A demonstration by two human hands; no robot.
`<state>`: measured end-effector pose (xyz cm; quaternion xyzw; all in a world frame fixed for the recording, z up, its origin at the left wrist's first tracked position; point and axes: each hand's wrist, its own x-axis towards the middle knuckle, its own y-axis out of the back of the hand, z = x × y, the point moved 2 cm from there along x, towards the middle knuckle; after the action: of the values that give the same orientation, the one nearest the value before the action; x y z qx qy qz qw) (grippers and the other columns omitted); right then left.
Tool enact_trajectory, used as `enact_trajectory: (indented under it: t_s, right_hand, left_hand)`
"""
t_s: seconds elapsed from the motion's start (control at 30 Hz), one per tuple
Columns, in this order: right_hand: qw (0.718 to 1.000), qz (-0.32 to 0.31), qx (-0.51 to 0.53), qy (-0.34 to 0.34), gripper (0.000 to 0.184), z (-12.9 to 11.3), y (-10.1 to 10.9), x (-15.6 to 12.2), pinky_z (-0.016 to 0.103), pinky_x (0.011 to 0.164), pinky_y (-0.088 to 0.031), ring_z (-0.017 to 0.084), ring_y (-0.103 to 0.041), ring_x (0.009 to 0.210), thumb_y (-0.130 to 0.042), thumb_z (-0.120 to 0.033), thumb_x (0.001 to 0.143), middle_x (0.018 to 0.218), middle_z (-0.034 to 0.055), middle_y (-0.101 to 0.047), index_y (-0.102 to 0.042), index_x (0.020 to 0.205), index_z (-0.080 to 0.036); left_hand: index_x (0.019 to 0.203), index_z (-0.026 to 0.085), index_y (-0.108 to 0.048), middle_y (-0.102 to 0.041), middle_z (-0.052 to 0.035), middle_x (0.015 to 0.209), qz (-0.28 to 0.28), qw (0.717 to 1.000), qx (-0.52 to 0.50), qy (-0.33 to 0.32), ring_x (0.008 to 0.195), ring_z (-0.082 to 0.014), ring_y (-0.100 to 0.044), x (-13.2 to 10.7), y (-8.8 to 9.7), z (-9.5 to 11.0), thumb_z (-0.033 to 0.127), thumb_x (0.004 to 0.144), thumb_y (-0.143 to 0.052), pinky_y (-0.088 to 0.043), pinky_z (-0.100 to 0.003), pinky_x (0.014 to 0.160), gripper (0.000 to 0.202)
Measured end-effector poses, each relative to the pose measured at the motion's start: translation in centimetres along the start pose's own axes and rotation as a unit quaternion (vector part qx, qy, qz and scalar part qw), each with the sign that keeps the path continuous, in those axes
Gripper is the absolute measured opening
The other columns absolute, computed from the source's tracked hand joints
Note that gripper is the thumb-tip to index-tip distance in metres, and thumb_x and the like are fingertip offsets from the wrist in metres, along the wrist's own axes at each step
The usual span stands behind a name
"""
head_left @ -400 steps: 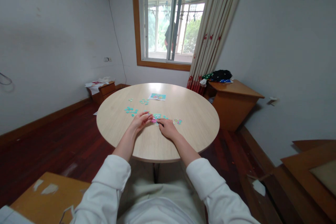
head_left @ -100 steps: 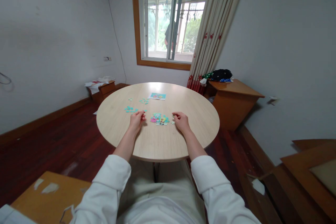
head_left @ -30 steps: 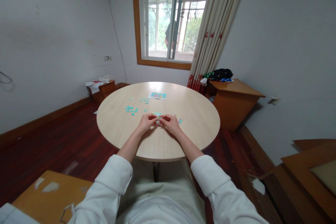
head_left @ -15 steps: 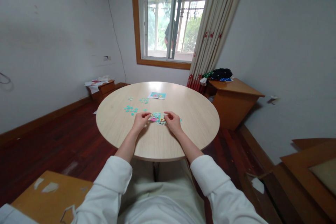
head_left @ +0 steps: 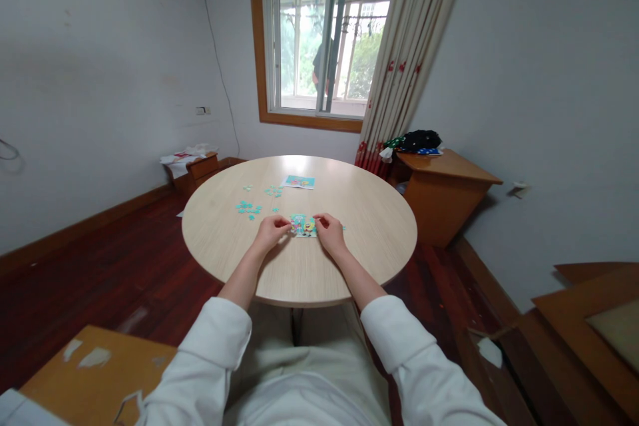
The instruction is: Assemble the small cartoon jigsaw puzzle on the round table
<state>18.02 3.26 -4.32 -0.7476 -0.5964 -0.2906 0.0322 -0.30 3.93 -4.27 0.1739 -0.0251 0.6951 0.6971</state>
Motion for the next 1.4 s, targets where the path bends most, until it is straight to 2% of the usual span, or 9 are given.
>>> enact_trajectory:
  t_s: [0.23, 0.8, 1.17, 1.4]
  right_hand:
    - [0.998, -0.043, -0.051, -0.003, 0.021, 0.5, -0.6, 0.0, 0.025, 0.064, -0.044, 0.014, -0.056, 0.064, -0.048, -0.019, 0.069, 0.070, 0.0021, -0.066, -0.067, 0.077, -0.016]
    - [0.996, -0.053, -0.070, -0.005, 0.019, 0.8, -0.8, 0.0, 0.026, 0.069, -0.046, 0.015, -0.059, 0.068, -0.050, -0.016, 0.070, 0.075, 0.0039, -0.068, -0.068, 0.077, -0.016]
    - [0.995, -0.058, -0.081, -0.001, 0.019, 0.3, -0.6, -0.1, 0.027, 0.069, -0.046, 0.015, -0.059, 0.069, -0.050, -0.016, 0.070, 0.075, 0.0038, -0.069, -0.068, 0.077, -0.016]
    - [0.995, -0.058, -0.080, 0.002, 0.019, 0.5, -0.7, -0.1, 0.026, 0.069, -0.046, 0.014, -0.059, 0.068, -0.050, -0.015, 0.071, 0.074, 0.0031, -0.068, -0.068, 0.076, -0.017]
  left_hand:
    - [0.058, 0.013, -0.061, -0.062, -0.0035, 0.057, -0.009, 1.000, 0.028, 0.000, 0.054, -0.0123, -0.054, 0.1, 0.0, -0.3, 0.027, 0.057, -0.065, -0.038, -0.024, 0.052, 0.015]
    - [0.061, 0.013, -0.064, -0.066, -0.0060, 0.061, -0.014, 0.993, 0.113, -0.004, 0.058, -0.0150, -0.056, 0.2, 0.0, -1.1, 0.033, 0.059, -0.063, -0.038, -0.024, 0.053, 0.021]
    - [0.056, 0.015, -0.063, -0.061, -0.0028, 0.053, 0.008, 0.987, 0.163, -0.002, 0.056, -0.0139, -0.054, -0.4, -0.2, 0.3, 0.033, 0.060, -0.063, -0.035, -0.023, 0.051, 0.019]
    - [0.055, 0.015, -0.062, -0.061, -0.0022, 0.053, 0.019, 0.982, 0.188, 0.000, 0.055, -0.0134, -0.053, -0.5, -0.4, 0.3, 0.032, 0.061, -0.062, -0.034, -0.023, 0.052, 0.018]
